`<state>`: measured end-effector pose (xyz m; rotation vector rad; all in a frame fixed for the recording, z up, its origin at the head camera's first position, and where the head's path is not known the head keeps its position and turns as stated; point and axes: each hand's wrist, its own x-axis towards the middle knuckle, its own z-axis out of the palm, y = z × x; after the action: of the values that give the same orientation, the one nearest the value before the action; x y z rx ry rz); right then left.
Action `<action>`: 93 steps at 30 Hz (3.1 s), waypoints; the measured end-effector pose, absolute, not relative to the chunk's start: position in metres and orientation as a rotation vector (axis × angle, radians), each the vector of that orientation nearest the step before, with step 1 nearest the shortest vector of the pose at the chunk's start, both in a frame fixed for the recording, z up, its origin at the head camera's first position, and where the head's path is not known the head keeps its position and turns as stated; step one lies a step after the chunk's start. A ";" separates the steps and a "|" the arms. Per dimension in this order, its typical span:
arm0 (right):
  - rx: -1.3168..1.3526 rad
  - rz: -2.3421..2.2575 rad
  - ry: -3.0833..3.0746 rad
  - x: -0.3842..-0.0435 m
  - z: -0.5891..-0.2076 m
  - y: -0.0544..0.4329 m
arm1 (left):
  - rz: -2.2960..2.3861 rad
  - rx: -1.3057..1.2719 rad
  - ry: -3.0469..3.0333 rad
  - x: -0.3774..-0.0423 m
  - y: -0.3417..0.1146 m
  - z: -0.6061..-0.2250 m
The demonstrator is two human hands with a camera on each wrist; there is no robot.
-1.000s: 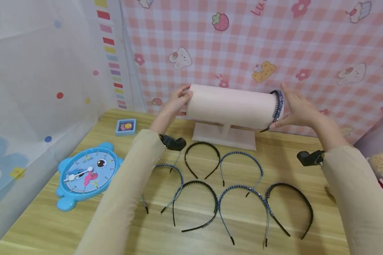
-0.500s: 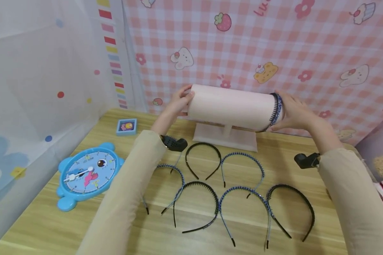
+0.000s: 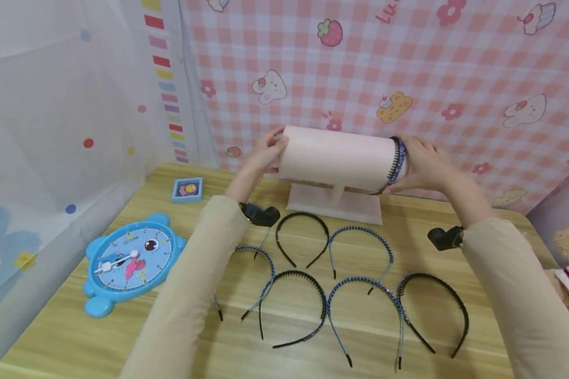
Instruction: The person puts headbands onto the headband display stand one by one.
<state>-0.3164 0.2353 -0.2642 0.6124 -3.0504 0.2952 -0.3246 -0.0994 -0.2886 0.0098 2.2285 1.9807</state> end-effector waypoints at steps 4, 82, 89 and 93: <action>0.635 0.301 -3.041 -0.319 -0.265 0.224 | 1.997 0.021 2.225 -0.323 -0.099 -0.289; 0.929 0.024 -3.002 -0.347 -0.255 0.056 | 1.960 0.035 2.215 -0.323 -0.099 -0.288; 0.914 -0.096 -2.962 -0.345 -0.258 0.055 | 1.942 -0.032 2.234 -0.320 -0.095 -0.287; 0.905 -0.162 -2.930 -0.340 -0.255 0.065 | 1.951 -0.092 2.246 -0.321 -0.089 -0.284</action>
<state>-0.3402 0.0647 -0.2546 0.9052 -2.9301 -0.1620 -0.3215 -0.0889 -0.2845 -0.0915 2.2455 1.9512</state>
